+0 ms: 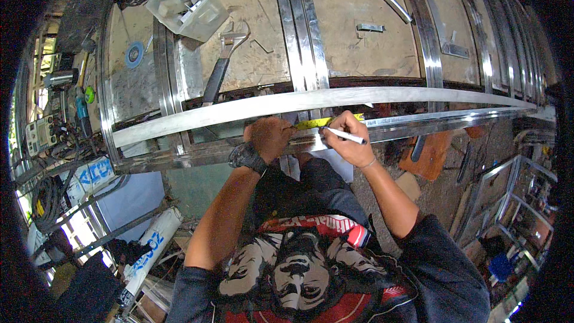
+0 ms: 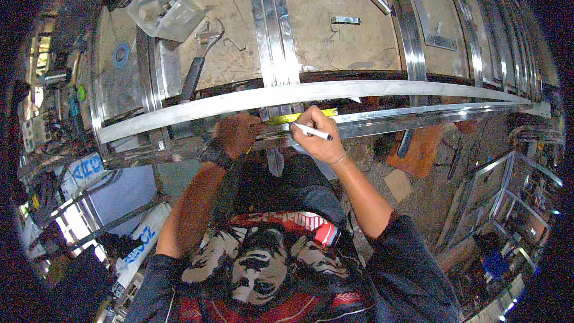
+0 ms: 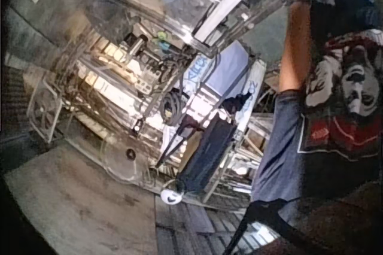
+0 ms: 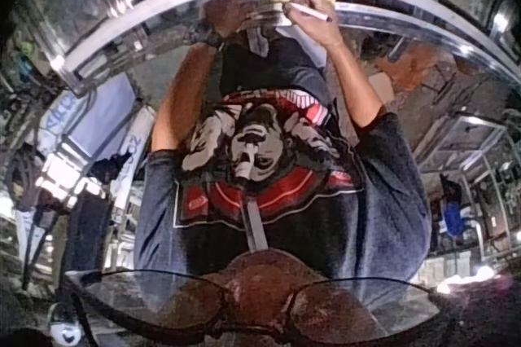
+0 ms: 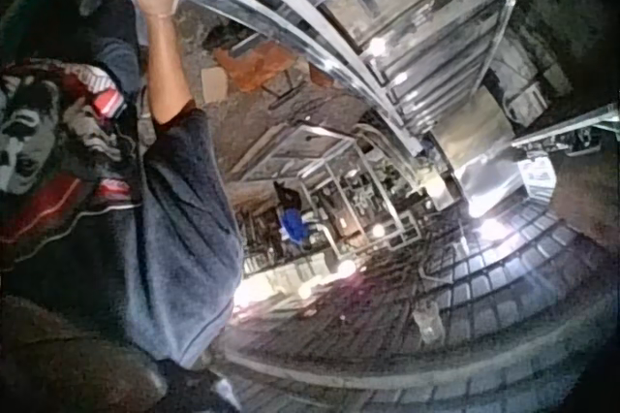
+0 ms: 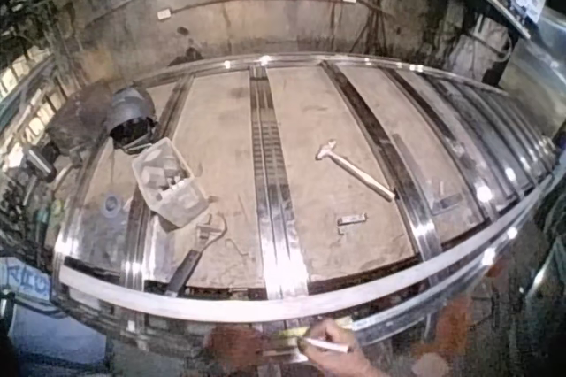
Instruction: The person measures and marks metal frame pieces using a tape measure, marker, and square. They then cut the marked sections with an angle grinder, producing sparks, and re-measure the cut pieces to verify dimensions.
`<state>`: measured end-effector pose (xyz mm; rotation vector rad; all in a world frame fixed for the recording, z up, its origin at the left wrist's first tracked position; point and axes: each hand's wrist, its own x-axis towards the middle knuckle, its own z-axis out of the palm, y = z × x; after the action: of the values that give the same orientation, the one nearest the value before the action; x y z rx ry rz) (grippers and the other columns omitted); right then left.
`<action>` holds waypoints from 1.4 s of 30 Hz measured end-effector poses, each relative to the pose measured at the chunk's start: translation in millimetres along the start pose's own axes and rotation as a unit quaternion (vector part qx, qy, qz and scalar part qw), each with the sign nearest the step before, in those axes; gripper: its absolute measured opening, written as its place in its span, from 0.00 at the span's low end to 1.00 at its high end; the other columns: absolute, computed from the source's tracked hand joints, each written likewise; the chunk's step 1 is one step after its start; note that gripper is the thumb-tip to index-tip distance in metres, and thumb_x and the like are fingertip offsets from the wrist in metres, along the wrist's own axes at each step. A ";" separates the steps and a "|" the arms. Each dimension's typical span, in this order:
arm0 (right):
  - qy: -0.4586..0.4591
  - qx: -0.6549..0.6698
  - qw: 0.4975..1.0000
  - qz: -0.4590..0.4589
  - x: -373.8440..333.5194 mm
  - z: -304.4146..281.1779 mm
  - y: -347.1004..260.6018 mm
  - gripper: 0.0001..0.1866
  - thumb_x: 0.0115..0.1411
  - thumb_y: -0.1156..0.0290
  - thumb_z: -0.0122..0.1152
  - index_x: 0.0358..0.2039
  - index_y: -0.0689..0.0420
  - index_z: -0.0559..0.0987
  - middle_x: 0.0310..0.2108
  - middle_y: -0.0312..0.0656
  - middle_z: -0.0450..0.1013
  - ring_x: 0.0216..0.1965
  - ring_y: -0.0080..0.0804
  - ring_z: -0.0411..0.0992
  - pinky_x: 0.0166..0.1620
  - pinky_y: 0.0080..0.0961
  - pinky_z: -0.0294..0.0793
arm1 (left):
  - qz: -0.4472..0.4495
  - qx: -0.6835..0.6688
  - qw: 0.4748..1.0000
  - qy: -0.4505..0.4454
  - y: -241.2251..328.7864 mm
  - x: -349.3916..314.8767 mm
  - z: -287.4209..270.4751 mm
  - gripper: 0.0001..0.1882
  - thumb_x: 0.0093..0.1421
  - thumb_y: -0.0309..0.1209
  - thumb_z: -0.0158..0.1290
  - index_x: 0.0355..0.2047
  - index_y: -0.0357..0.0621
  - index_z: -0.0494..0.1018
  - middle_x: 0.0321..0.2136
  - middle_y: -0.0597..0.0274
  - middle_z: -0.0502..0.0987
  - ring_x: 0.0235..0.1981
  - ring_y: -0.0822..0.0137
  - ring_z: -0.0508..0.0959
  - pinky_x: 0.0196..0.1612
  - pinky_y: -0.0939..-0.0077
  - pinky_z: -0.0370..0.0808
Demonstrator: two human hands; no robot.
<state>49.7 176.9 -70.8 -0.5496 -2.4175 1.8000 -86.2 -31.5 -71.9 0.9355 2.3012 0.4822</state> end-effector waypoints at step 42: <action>0.017 0.011 0.997 -0.079 5.0 13.3 7.6 0.15 0.57 0.74 0.69 0.21 0.60 0.70 0.17 0.38 0.66 0.21 0.21 0.63 0.25 0.26 0.65 | -0.001 0.044 0.999 0.015 -3.3 0.1 4.5 0.16 0.63 0.45 0.50 0.30 0.53 0.84 0.30 0.52 0.83 0.32 0.48 0.84 0.37 0.51 0.81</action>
<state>43.3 168.3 -82.8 -0.3718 -2.3432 1.7370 -85.0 -33.2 -77.0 0.9744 2.3662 0.3983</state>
